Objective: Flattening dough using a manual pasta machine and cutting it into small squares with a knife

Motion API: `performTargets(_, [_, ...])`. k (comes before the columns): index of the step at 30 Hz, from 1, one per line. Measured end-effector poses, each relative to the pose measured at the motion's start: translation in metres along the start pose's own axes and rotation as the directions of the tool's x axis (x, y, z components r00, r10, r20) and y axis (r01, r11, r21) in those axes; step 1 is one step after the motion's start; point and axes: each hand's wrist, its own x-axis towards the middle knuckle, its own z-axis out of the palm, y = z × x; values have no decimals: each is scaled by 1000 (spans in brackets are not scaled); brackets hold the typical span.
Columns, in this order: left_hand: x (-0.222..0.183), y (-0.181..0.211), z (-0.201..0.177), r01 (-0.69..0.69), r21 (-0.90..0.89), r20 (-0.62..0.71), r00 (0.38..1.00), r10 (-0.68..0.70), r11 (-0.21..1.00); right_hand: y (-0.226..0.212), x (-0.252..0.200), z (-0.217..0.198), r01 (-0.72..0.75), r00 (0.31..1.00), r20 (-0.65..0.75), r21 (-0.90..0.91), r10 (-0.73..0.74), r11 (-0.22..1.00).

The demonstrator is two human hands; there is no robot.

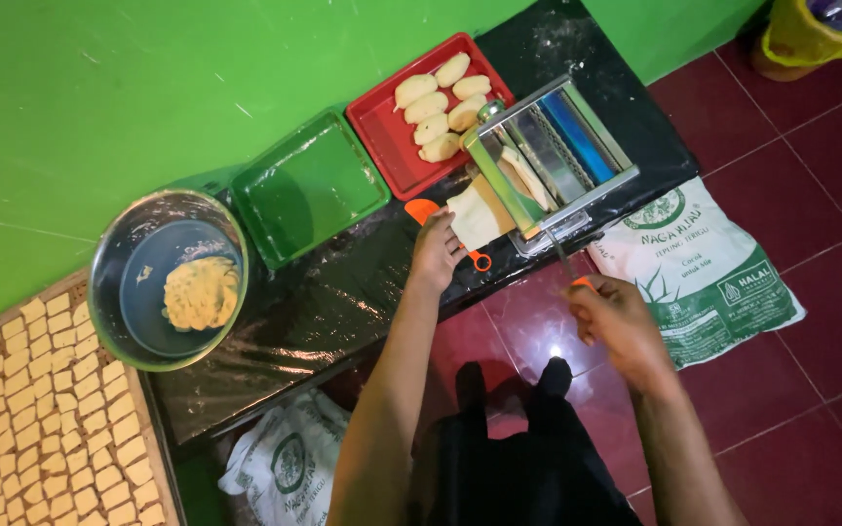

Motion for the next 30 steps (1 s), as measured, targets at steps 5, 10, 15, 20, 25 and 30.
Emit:
performTargets(5, [-4, 3, 0, -7, 5, 10, 1000, 7, 1000, 11, 19, -22, -78, 996, 54, 143, 71, 987])
performTargets(10, [0, 2, 2, -18, 18, 17, 1000, 18, 1000, 5, 28, -36, -81, 996, 45, 138, 76, 987])
performTargets(15, [5, -1, 3, -3, 23, -19, 1000, 4, 1000, 21, 54, -63, -101, 986, 157, 240, 65, 966])
performTargets(20, [7, -1, 2, -5, 8, -30, 1000, 6, 1000, 30, 65, -74, -133, 975, 208, 286, 74, 949])
performTargets(25, [9, -8, -1, -26, 33, -63, 998, 28, 999, 28, 68, -80, -114, 976, 207, 247, 62, 962])
performTargets(30, [3, -13, 22, -109, 194, -111, 985, 132, 975, 28, 68, -79, -114, 979, 191, 222, 71, 968])
